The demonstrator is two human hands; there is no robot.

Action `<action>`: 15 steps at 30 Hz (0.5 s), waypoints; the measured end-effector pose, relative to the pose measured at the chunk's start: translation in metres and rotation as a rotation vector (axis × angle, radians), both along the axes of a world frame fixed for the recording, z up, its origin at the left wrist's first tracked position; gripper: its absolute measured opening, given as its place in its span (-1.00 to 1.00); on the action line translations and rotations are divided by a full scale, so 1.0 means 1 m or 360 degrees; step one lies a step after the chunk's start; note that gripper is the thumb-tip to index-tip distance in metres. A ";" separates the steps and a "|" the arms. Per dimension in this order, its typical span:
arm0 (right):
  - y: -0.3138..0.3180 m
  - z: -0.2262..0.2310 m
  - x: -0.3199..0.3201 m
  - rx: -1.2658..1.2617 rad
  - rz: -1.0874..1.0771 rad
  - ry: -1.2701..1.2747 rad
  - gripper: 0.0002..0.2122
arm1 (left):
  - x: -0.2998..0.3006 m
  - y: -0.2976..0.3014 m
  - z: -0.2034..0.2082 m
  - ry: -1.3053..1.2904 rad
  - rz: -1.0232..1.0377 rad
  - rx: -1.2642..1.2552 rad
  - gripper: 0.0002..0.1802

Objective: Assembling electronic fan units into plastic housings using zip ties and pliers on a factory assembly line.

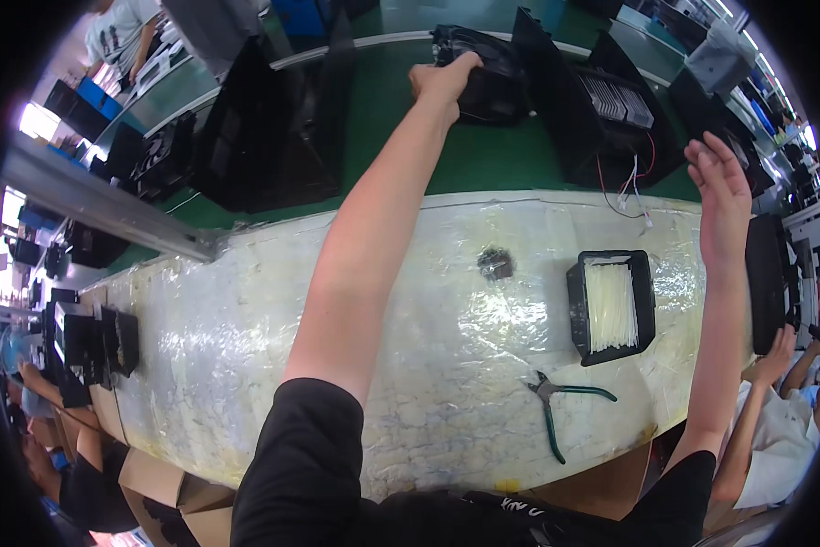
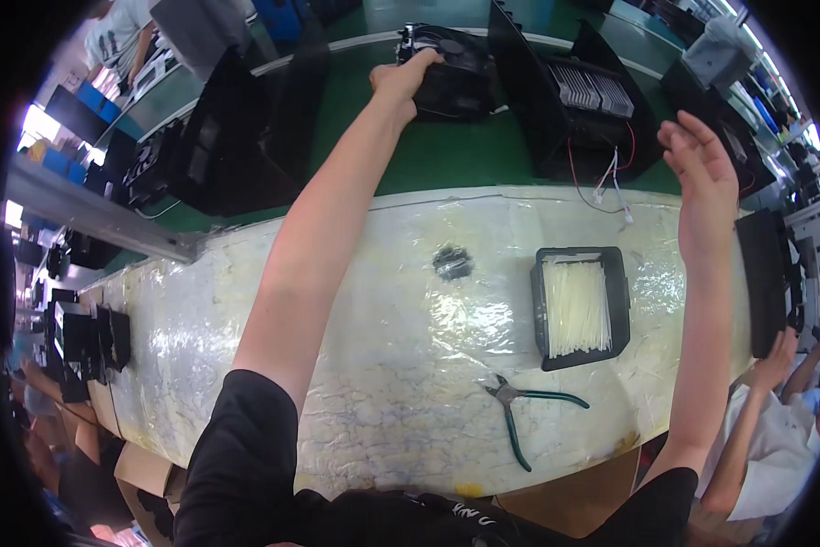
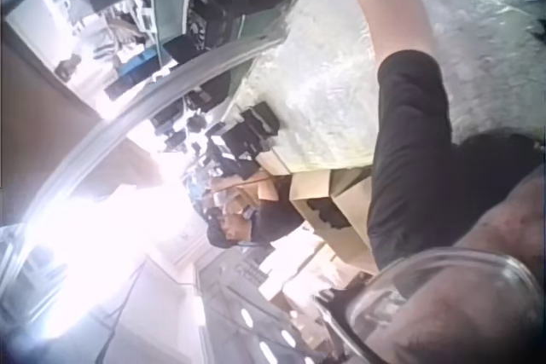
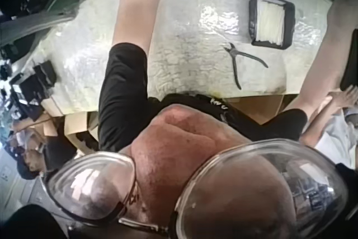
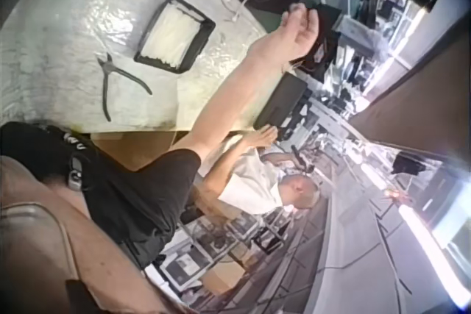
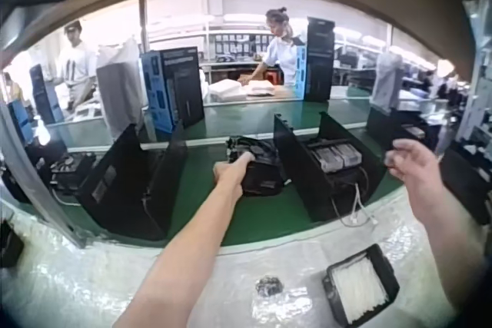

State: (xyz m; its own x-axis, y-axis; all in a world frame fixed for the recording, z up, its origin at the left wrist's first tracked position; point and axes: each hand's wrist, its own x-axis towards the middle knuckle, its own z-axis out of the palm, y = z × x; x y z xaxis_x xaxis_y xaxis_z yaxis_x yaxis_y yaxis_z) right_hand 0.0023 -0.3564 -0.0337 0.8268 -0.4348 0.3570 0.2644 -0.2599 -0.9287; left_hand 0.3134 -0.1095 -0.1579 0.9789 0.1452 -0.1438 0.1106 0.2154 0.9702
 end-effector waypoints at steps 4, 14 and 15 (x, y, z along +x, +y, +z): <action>0.038 0.028 -0.013 -0.0263 0.0321 -0.0083 -0.68 | -0.083 0.038 0.058 -0.0404 -0.0144 -0.0028 -0.53; 0.221 0.151 -0.009 -0.1497 0.0856 -0.0317 -0.03 | -0.331 0.234 0.175 -0.0967 -0.0662 0.0199 -0.40; 0.240 0.144 -0.012 -0.1156 0.1162 -0.0247 0.05 | -0.352 0.247 0.178 -0.0951 -0.0781 0.0190 -0.43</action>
